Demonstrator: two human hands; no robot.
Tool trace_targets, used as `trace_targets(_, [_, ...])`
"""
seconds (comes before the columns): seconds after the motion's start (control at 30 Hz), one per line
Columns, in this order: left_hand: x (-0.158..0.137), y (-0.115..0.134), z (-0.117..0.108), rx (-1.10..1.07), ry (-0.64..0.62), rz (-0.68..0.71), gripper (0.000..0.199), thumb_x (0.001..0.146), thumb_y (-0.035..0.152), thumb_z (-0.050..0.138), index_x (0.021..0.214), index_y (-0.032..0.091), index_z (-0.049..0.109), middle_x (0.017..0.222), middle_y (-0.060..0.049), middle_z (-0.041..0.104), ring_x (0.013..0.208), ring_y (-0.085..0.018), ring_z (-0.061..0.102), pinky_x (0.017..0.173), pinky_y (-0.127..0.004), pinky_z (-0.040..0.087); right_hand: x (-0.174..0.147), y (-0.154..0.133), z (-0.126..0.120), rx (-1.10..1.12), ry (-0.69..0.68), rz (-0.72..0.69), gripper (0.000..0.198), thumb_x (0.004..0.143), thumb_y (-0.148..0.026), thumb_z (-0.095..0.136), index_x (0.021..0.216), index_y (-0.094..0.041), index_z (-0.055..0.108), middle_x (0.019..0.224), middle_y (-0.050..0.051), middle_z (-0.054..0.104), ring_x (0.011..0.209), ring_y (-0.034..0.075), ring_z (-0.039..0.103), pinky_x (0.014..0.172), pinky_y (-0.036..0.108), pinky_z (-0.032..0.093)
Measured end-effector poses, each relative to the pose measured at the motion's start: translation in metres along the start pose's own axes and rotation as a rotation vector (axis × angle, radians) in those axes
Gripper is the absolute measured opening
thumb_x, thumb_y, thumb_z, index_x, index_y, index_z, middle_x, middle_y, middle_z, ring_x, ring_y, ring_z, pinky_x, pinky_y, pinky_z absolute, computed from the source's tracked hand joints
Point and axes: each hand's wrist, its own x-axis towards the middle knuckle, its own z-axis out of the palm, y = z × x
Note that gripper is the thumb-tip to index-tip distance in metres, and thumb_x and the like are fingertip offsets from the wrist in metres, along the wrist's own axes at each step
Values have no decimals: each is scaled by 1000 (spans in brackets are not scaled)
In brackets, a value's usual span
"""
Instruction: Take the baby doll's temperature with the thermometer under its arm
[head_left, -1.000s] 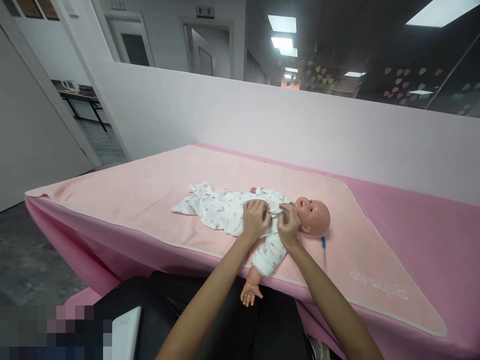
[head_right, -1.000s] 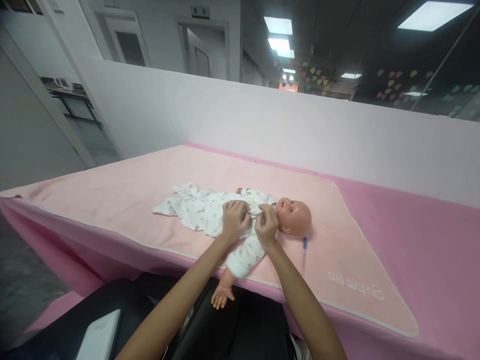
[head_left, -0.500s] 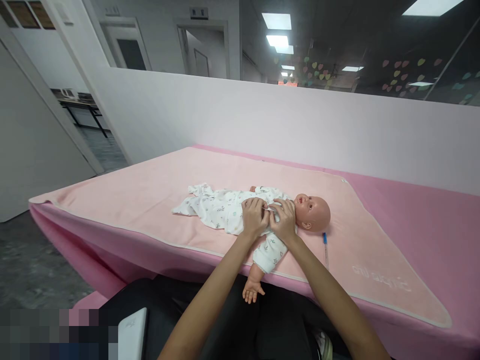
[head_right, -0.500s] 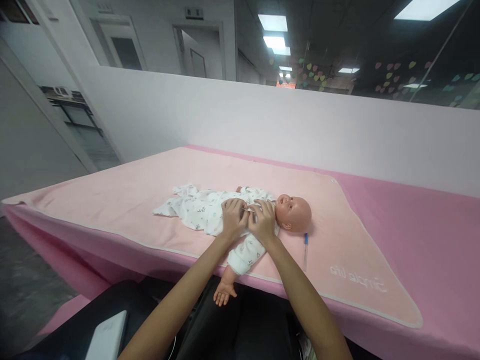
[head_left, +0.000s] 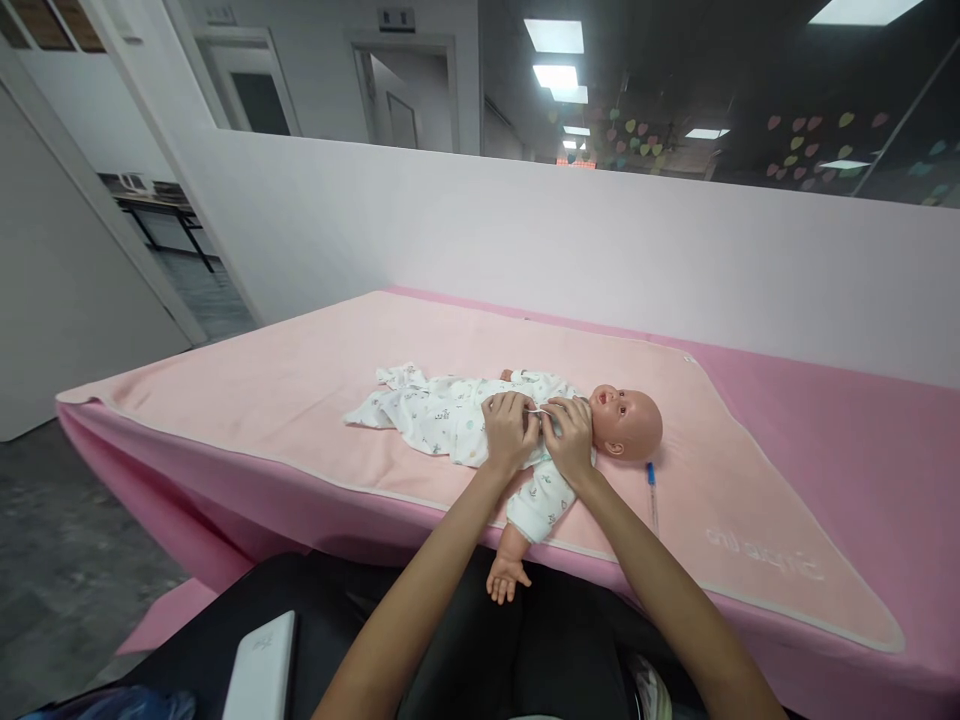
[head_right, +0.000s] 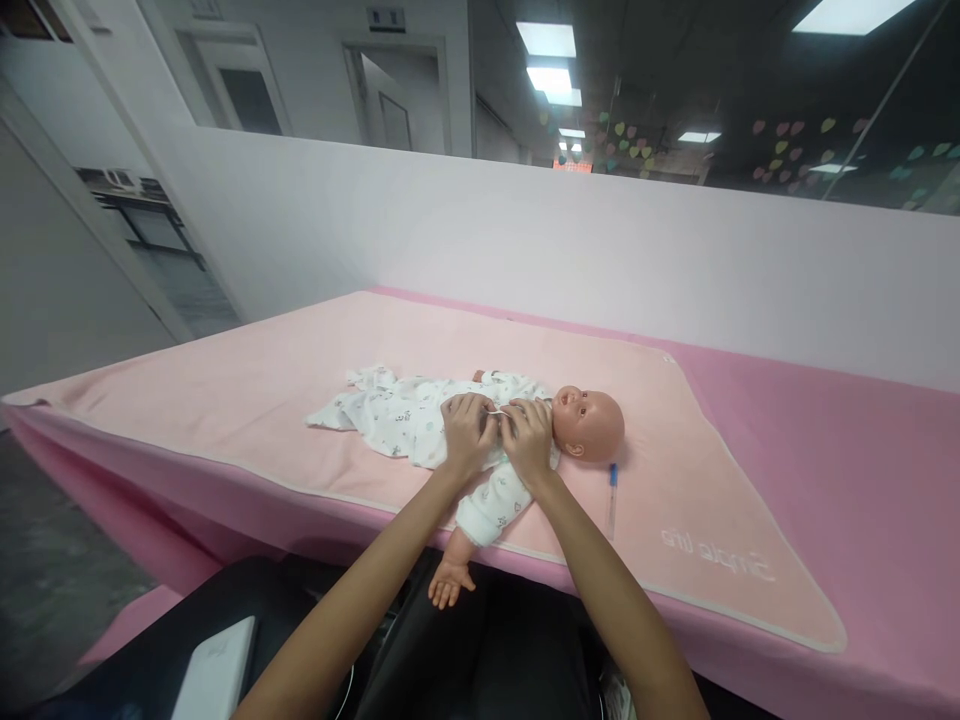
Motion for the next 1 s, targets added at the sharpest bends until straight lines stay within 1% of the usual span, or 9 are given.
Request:
trace_targets(0.13, [0, 0, 1, -22, 9, -9, 8, 79, 17, 43, 75, 20, 49, 76, -1, 61, 78, -18, 52, 83, -37, 30, 0, 0, 0, 12, 2, 3, 12, 82, -18, 50, 81, -21, 62, 87, 3, 65, 85, 17, 56, 87, 36, 38])
trace_targets(0.27, [0, -1, 2, -47, -8, -27, 16, 83, 16, 36, 78, 20, 51, 77, 0, 63, 75, -16, 54, 84, -36, 30, 0, 0, 0, 15, -1, 18, 12, 82, -20, 51, 80, -21, 63, 87, 4, 65, 85, 17, 56, 84, 36, 39])
trace_targets(0.4, [0, -1, 0, -48, -36, 4, 16, 77, 14, 40, 83, 21, 53, 80, -1, 64, 77, -18, 54, 84, -36, 30, 1, -1, -1, 9, -4, 29, 12, 83, -21, 50, 80, -21, 63, 86, 4, 65, 83, 17, 55, 81, 35, 39])
trace_targets(0.5, [0, -1, -1, -8, -66, 27, 14, 73, 15, 44, 81, 21, 53, 82, -2, 64, 79, -19, 53, 84, -37, 31, 1, -1, -1, 9, 3, 33, 13, 83, -21, 50, 81, -21, 63, 85, 4, 64, 81, 17, 54, 80, 35, 39])
trace_targets(0.87, [0, -1, 1, 22, -46, 35, 10, 79, 20, 45, 81, 21, 55, 81, -1, 64, 79, -18, 53, 82, -36, 31, 1, -1, -2, 15, 8, 30, 12, 83, -21, 51, 81, -20, 62, 84, 3, 65, 81, 17, 55, 80, 34, 40])
trace_targets(1.0, [0, 0, 0, 16, -70, 16, 12, 80, 21, 43, 82, 21, 55, 82, -2, 64, 80, -19, 53, 82, -37, 31, 0, 0, -1, 23, 11, 35, 12, 83, -22, 50, 80, -21, 62, 83, 3, 65, 81, 17, 55, 82, 35, 39])
